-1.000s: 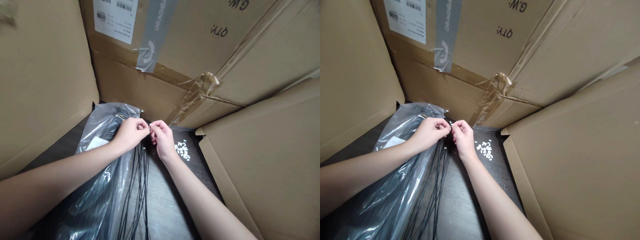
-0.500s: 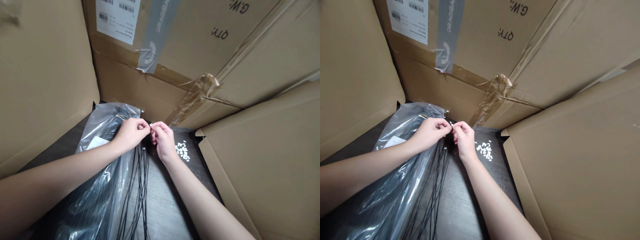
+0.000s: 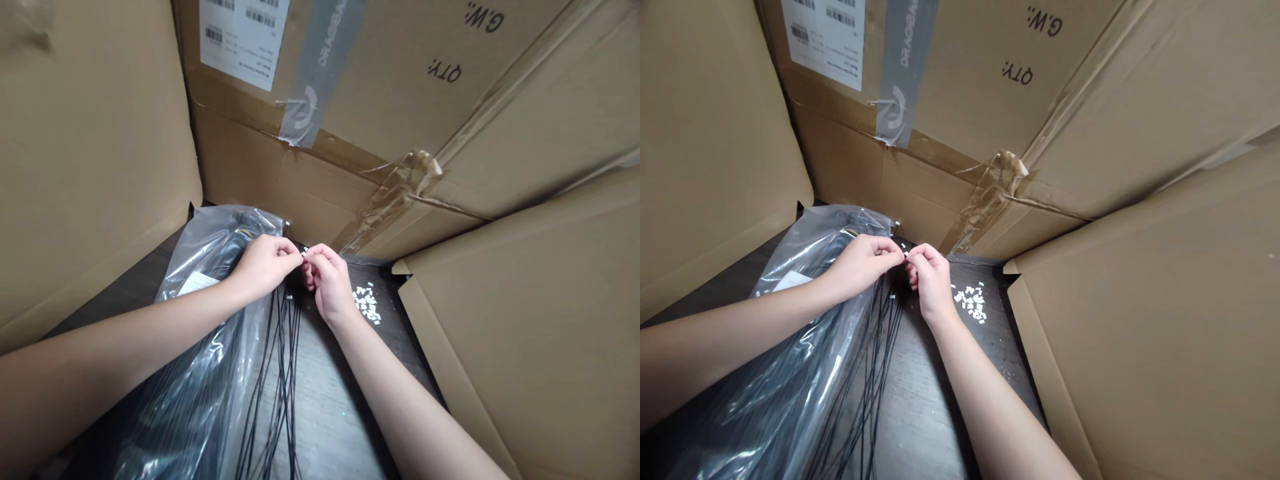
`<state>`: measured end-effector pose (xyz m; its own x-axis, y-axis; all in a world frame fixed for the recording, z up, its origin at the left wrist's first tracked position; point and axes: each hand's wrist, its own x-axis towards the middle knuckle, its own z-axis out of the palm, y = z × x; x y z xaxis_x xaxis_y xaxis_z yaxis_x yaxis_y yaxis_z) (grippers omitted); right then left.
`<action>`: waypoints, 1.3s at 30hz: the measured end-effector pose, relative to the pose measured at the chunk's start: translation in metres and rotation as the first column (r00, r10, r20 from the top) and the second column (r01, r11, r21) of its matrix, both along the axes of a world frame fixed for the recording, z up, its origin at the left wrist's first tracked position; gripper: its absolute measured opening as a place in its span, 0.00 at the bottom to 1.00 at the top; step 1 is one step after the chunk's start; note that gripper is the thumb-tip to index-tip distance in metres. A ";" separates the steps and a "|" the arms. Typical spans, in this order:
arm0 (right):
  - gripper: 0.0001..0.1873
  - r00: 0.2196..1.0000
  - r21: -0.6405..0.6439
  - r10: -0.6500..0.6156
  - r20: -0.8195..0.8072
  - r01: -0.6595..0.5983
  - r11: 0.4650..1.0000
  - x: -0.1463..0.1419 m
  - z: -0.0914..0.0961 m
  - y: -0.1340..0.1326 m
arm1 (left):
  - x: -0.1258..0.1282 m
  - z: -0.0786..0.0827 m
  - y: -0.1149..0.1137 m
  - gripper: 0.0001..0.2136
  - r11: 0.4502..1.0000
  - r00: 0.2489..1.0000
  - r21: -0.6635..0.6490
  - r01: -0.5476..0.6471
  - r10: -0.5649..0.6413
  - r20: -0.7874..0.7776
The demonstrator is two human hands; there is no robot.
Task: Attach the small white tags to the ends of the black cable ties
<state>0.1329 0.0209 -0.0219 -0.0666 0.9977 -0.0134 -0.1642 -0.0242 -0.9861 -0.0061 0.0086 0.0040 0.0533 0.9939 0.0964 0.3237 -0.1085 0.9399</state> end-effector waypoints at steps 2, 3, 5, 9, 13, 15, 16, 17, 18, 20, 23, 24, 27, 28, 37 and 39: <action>0.08 1.000 -0.008 0.004 -0.006 -0.004 1.000 0.000 0.000 0.000 | -0.001 0.000 0.001 0.08 1.000 0.999 -0.005 0.021 -0.021 0.037; 0.08 1.000 -0.009 0.008 -0.008 -0.008 1.000 0.000 0.000 0.000 | -0.001 0.000 0.002 0.08 0.999 0.998 -0.008 0.031 -0.031 0.055; 0.08 1.000 -0.002 0.018 -0.013 -0.018 1.000 0.000 0.000 0.000 | -0.001 0.001 0.002 0.08 0.999 0.995 -0.022 0.049 -0.047 0.085; 0.08 0.999 0.014 0.047 -0.024 -0.046 0.999 0.000 0.000 0.002 | -0.001 0.003 0.002 0.09 0.994 0.986 -0.061 0.085 -0.075 0.146; 0.07 0.996 0.028 0.072 -0.044 -0.071 0.997 0.001 -0.001 0.003 | -0.002 0.002 0.002 0.10 0.987 0.975 -0.068 0.147 -0.133 0.179; 0.07 0.996 0.031 0.080 -0.049 -0.078 0.996 0.002 -0.001 0.003 | -0.002 0.001 0.002 0.10 0.983 0.972 -0.095 0.159 -0.139 0.189; 0.07 0.995 0.032 0.083 -0.049 -0.081 0.996 0.002 -0.001 0.003 | -0.002 0.001 0.002 0.10 0.981 0.972 -0.115 0.157 -0.133 0.194; 0.07 0.995 0.033 0.084 -0.050 -0.082 0.996 0.002 -0.001 0.003 | -0.002 0.001 0.002 0.09 0.979 0.972 -0.134 0.154 -0.126 0.200; 0.06 0.995 0.035 0.086 -0.049 -0.085 0.996 0.002 -0.001 0.003 | -0.002 0.000 0.003 0.09 0.977 0.970 -0.145 0.155 -0.123 0.208; 0.06 0.995 0.039 0.093 -0.047 -0.091 0.995 0.002 -0.001 0.002 | -0.002 0.000 0.003 0.09 0.975 0.966 -0.153 0.162 -0.125 0.227; 0.05 0.993 0.042 0.106 -0.044 -0.104 0.994 0.002 -0.001 0.002 | -0.002 0.001 0.003 0.08 0.971 0.958 -0.165 0.171 -0.125 0.257; 0.06 0.993 0.042 0.110 -0.042 -0.108 0.993 0.002 -0.001 0.002 | -0.002 0.001 0.003 0.08 0.970 0.956 -0.170 0.174 -0.125 0.265; 0.06 0.992 0.040 0.116 -0.040 -0.114 0.993 0.002 0.000 0.002 | -0.002 0.001 0.002 0.08 0.967 0.951 -0.180 0.182 -0.127 0.282; 0.06 0.992 0.039 0.116 -0.040 -0.115 0.993 0.002 0.000 0.002 | -0.003 0.001 0.002 0.08 0.965 0.949 -0.183 0.187 -0.129 0.289; 0.07 0.992 0.037 0.127 0.003 -0.127 0.991 0.003 -0.002 0.002 | -0.003 0.000 0.004 0.07 0.960 0.944 -0.197 0.200 -0.135 0.301; 0.07 0.992 0.034 0.129 0.004 -0.129 0.991 0.003 -0.003 0.002 | -0.003 -0.001 0.004 0.07 0.961 0.946 -0.192 0.198 -0.137 0.293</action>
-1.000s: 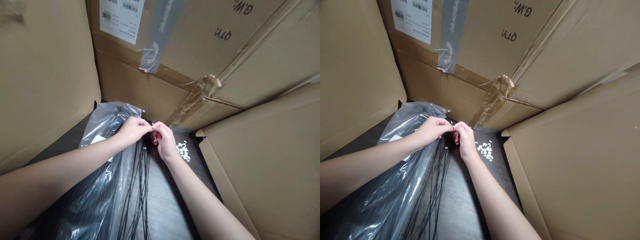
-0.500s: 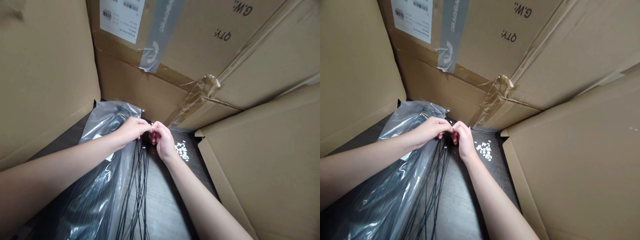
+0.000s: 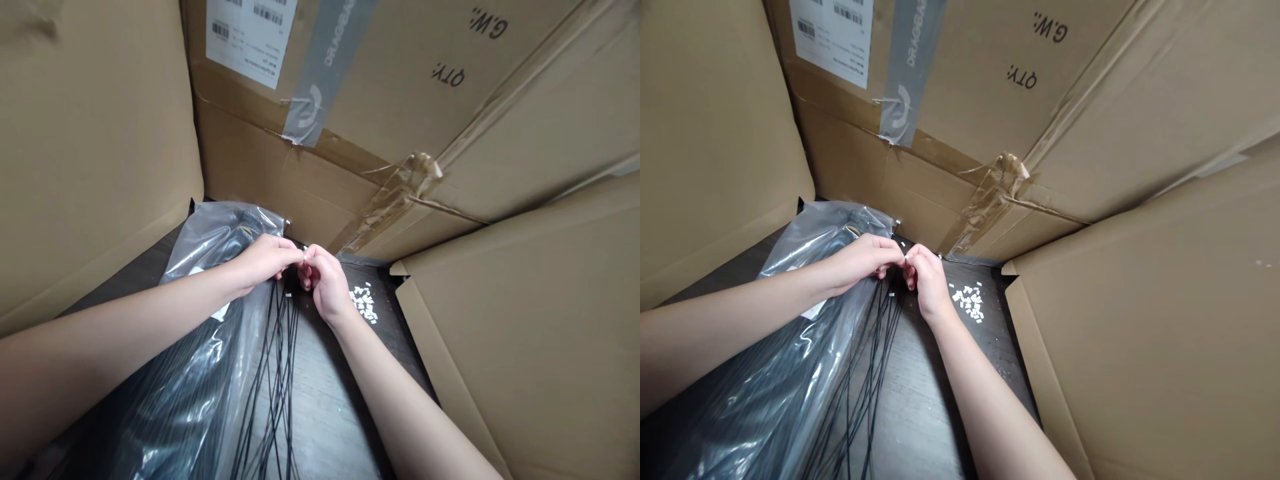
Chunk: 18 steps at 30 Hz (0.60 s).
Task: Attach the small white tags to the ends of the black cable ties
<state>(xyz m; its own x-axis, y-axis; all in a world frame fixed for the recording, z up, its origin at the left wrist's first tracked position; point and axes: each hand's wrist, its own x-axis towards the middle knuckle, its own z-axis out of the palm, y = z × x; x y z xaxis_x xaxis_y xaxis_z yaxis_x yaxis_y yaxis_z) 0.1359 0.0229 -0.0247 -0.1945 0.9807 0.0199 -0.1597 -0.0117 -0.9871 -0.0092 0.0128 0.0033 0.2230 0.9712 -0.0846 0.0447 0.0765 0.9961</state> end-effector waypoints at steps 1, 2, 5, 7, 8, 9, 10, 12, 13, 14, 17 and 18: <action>0.07 1.000 -0.001 -0.001 0.002 0.001 1.000 0.000 0.000 0.000 | 0.000 0.000 0.000 0.07 1.000 1.000 0.005 -0.001 0.001 -0.003; 0.07 1.000 -0.001 -0.002 0.006 0.002 1.000 0.000 -0.001 0.000 | 0.000 0.000 0.000 0.07 1.000 1.000 0.010 -0.002 0.002 -0.006; 0.07 1.000 0.007 -0.010 0.020 0.010 1.000 -0.001 -0.003 0.001 | 0.000 -0.002 0.001 0.06 1.000 1.000 0.024 -0.004 0.004 -0.012; 0.08 1.000 0.015 -0.013 0.022 0.013 1.000 -0.001 -0.004 0.001 | 0.000 -0.002 0.001 0.06 1.000 1.000 0.023 -0.005 0.005 -0.015; 0.08 1.000 0.017 -0.012 0.019 0.012 1.000 -0.001 -0.004 0.000 | 0.000 -0.002 0.002 0.06 1.000 1.000 0.019 -0.005 0.005 -0.017; 0.08 1.000 0.018 -0.011 0.014 0.011 1.000 -0.001 -0.004 0.000 | 0.000 -0.003 0.002 0.06 1.000 1.000 0.013 -0.002 0.002 -0.016; 0.07 1.000 0.018 -0.008 0.007 0.008 1.000 0.000 -0.004 0.000 | 0.000 -0.003 0.002 0.06 1.000 1.000 0.006 0.005 -0.005 -0.014; 0.07 1.000 0.015 -0.001 -0.008 0.001 1.000 0.000 -0.003 0.000 | -0.001 -0.002 0.002 0.07 1.000 1.000 -0.006 0.029 -0.029 -0.006; 0.06 1.000 0.014 0.002 -0.015 -0.001 1.000 0.001 -0.003 0.000 | -0.002 -0.002 0.002 0.07 0.999 0.999 -0.010 0.043 -0.043 -0.002; 0.06 1.000 0.014 0.004 -0.020 -0.004 1.000 0.001 -0.003 0.000 | -0.002 -0.002 0.002 0.07 0.998 0.998 -0.013 0.056 -0.056 0.003; 0.07 1.000 0.022 0.009 -0.021 -0.008 1.000 0.001 -0.002 0.000 | -0.003 0.000 0.002 0.07 0.996 0.997 -0.033 0.078 -0.078 0.023; 0.07 1.000 0.026 0.010 -0.017 -0.010 1.000 0.001 -0.002 0.000 | -0.003 0.001 0.002 0.07 0.995 0.996 -0.048 0.083 -0.082 0.028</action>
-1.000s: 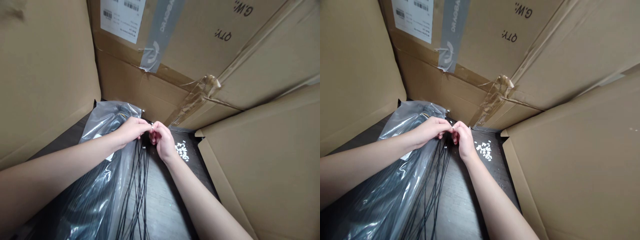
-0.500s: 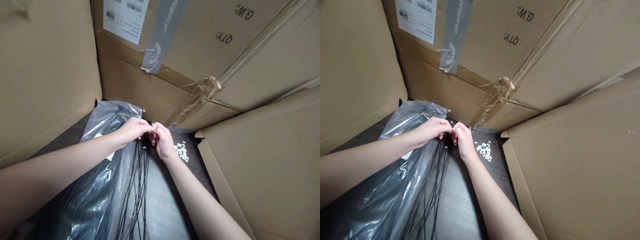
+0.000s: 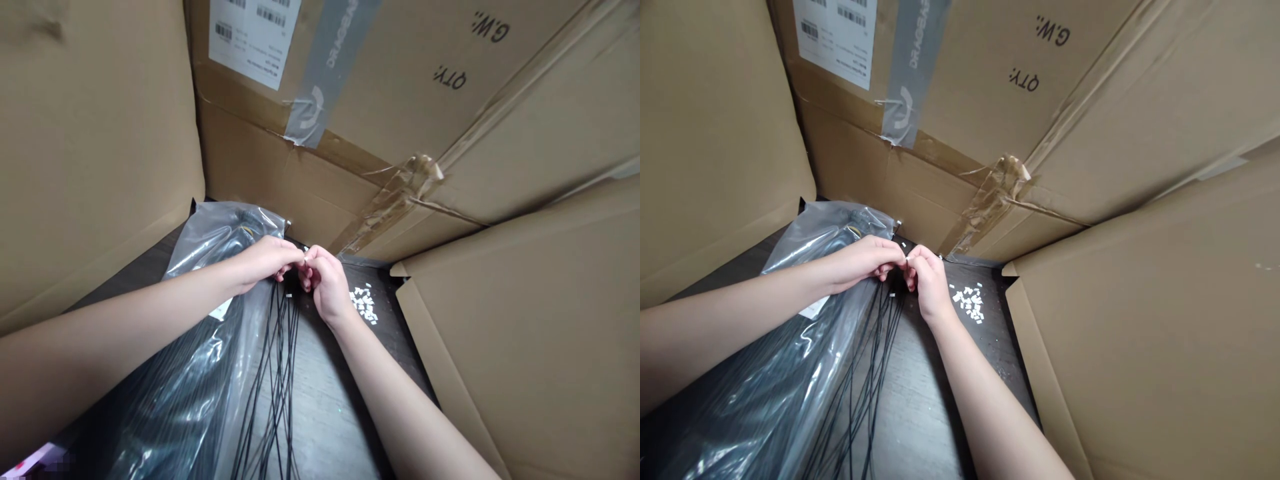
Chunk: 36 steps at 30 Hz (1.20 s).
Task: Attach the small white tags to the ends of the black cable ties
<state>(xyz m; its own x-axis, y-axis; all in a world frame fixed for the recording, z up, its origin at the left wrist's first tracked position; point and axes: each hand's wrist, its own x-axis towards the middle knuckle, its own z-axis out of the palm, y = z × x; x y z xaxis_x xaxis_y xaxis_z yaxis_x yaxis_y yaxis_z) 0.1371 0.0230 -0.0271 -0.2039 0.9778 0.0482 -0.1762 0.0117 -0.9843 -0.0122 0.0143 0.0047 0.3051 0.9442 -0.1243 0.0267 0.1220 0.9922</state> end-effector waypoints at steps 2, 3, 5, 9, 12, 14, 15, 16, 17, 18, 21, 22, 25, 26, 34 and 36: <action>0.07 1.000 0.004 0.002 0.009 -0.002 1.000 0.000 0.000 0.000 | 0.000 0.001 0.000 0.08 1.000 1.000 -0.028 0.005 -0.005 0.003; 0.07 1.000 0.002 0.003 0.014 -0.003 1.000 0.000 -0.001 0.000 | 0.000 0.002 0.000 0.08 0.999 1.000 -0.035 0.007 -0.007 0.003; 0.06 1.000 -0.007 0.002 0.021 -0.002 1.000 0.000 -0.001 0.000 | 0.000 0.002 0.000 0.08 1.000 1.000 -0.031 0.005 -0.005 0.000; 0.06 1.000 -0.017 0.002 0.023 -0.002 1.000 0.000 -0.001 0.000 | 0.001 -0.001 0.000 0.08 1.000 1.000 -0.004 -0.002 0.002 0.004; 0.06 1.000 -0.009 0.000 0.028 0.001 1.000 0.000 -0.001 0.000 | 0.001 -0.001 0.000 0.08 1.000 1.000 -0.011 -0.023 0.022 -0.001; 0.07 0.999 0.004 -0.001 0.035 0.001 1.000 -0.002 -0.001 -0.001 | 0.001 0.000 0.000 0.08 0.997 0.998 -0.030 -0.067 0.067 0.000; 0.07 0.999 0.010 -0.003 0.039 0.003 1.000 -0.002 -0.001 -0.002 | 0.002 0.000 0.000 0.08 0.996 0.996 -0.035 -0.084 0.084 0.000; 0.07 0.999 0.013 -0.010 0.044 0.009 1.000 -0.003 -0.001 -0.002 | 0.002 0.001 0.000 0.08 0.995 0.996 -0.037 -0.093 0.093 0.000; 0.07 0.999 0.011 -0.019 0.047 0.018 1.000 -0.003 -0.001 -0.002 | 0.002 0.001 0.000 0.08 0.995 0.996 -0.036 -0.094 0.094 0.000; 0.07 0.999 0.004 -0.029 0.046 0.029 1.000 -0.003 -0.001 -0.002 | 0.002 0.001 0.000 0.08 0.995 0.996 -0.032 -0.090 0.090 -0.002; 0.06 0.998 -0.023 -0.057 0.001 0.057 0.998 -0.003 0.000 -0.001 | 0.003 0.001 0.001 0.06 0.996 0.996 -0.020 -0.088 0.087 -0.018; 0.06 0.997 -0.030 -0.068 -0.020 0.068 0.997 -0.003 0.001 -0.001 | 0.003 0.001 0.001 0.06 0.996 0.996 -0.018 -0.088 0.087 -0.032; 0.06 0.995 -0.047 -0.096 -0.029 0.094 0.994 -0.003 0.003 -0.001 | 0.003 0.000 0.001 0.06 0.997 0.994 -0.011 -0.082 0.081 -0.078; 0.06 0.995 -0.050 -0.097 -0.016 0.097 0.994 -0.004 0.003 -0.001 | 0.003 0.000 0.001 0.06 0.997 0.993 -0.008 -0.082 0.081 -0.083; 0.07 0.996 -0.059 -0.085 -0.024 0.084 0.995 -0.003 0.003 -0.001 | 0.002 -0.002 0.000 0.06 0.999 0.998 0.012 -0.051 0.051 -0.042; 0.07 0.996 -0.074 -0.081 -0.045 0.078 0.994 -0.003 0.004 0.000 | 0.001 -0.002 0.000 0.06 0.999 0.998 0.015 -0.044 0.045 -0.042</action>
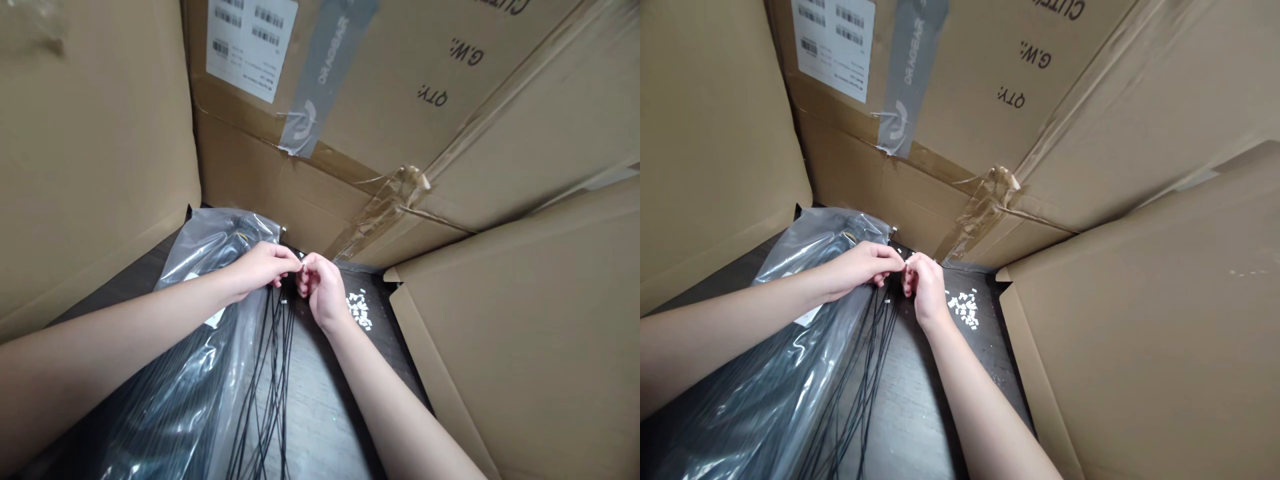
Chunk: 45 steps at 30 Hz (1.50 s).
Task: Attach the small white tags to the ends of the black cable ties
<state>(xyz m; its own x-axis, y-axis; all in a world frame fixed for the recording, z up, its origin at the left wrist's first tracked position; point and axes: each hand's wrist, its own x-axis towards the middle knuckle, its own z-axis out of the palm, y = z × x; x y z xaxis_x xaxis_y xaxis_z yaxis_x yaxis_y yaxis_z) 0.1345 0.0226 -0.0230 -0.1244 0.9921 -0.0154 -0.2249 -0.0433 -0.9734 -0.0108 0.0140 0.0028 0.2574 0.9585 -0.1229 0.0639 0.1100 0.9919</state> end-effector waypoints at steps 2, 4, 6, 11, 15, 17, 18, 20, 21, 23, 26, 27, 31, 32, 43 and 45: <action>0.07 1.000 -0.010 0.005 -0.021 -0.006 1.000 0.000 0.001 0.000 | 0.000 0.000 0.000 0.07 1.000 1.000 0.008 0.002 -0.002 0.003; 0.07 0.999 -0.013 0.013 -0.031 -0.013 1.000 0.000 0.002 0.000 | -0.001 0.001 -0.001 0.08 1.000 1.000 0.016 0.005 -0.006 0.007; 0.08 0.999 -0.019 0.019 -0.040 -0.020 1.000 0.000 0.003 0.001 | -0.001 0.001 -0.001 0.09 1.000 1.000 0.019 0.012 -0.012 0.002; 0.09 0.996 -0.045 0.041 -0.081 -0.044 0.998 0.000 0.004 0.001 | -0.003 0.000 -0.002 0.12 0.999 0.999 0.036 0.035 -0.035 0.002; 0.10 0.994 -0.035 0.058 -0.088 -0.062 0.997 0.000 0.003 0.001 | -0.003 -0.003 -0.001 0.10 0.999 0.999 0.044 0.009 -0.011 0.041; 0.10 0.995 -0.023 0.060 -0.080 -0.062 0.998 0.001 0.002 0.001 | -0.002 -0.003 -0.001 0.08 0.999 0.999 0.047 0.002 -0.004 0.047; 0.10 0.996 -0.020 0.057 -0.075 -0.059 0.998 0.001 0.002 0.001 | -0.002 -0.002 -0.001 0.08 0.999 0.999 0.046 0.002 -0.004 0.047; 0.10 0.997 -0.018 0.050 -0.065 -0.052 0.998 0.001 0.001 0.001 | -0.001 -0.001 -0.002 0.08 0.999 0.999 0.043 0.004 -0.006 0.051; 0.10 0.997 -0.018 0.046 -0.060 -0.047 0.999 0.001 0.002 0.001 | -0.001 0.000 -0.002 0.07 0.999 0.998 0.040 0.004 -0.006 0.055; 0.10 0.998 -0.017 0.039 -0.053 -0.040 0.999 0.001 0.002 0.001 | -0.001 0.002 -0.003 0.07 1.000 0.998 0.029 -0.003 0.001 0.063; 0.09 0.999 -0.017 0.022 -0.048 -0.023 1.000 0.000 0.003 0.001 | -0.001 0.002 -0.003 0.06 1.000 0.998 0.017 -0.013 0.012 0.060; 0.08 0.999 -0.019 0.015 -0.047 -0.015 1.000 0.000 0.003 0.001 | -0.001 0.003 -0.003 0.06 1.000 0.998 0.016 -0.014 0.013 0.058; 0.08 0.999 -0.033 -0.008 -0.050 0.007 0.999 -0.001 0.004 0.000 | -0.001 0.003 -0.003 0.06 1.000 0.999 0.014 -0.007 0.006 0.045; 0.08 0.999 -0.035 -0.013 -0.051 0.011 0.999 -0.001 0.004 0.000 | -0.001 0.004 -0.004 0.06 1.000 0.999 0.011 -0.005 0.005 0.042; 0.07 0.999 -0.038 -0.014 -0.042 0.012 0.999 -0.001 0.003 0.000 | 0.001 0.006 -0.004 0.07 1.000 1.000 0.015 -0.006 0.006 0.018; 0.07 0.999 -0.038 -0.013 -0.046 0.011 0.999 -0.001 0.003 0.000 | 0.001 0.006 -0.004 0.07 1.000 1.000 0.013 -0.002 0.001 0.011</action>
<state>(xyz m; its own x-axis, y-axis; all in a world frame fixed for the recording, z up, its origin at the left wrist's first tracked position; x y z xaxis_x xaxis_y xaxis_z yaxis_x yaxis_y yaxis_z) 0.1337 0.0225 -0.0196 -0.1137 0.9924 -0.0470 -0.2701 -0.0764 -0.9598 -0.0102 0.0100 0.0091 0.2572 0.9603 -0.1080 0.0529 0.0976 0.9938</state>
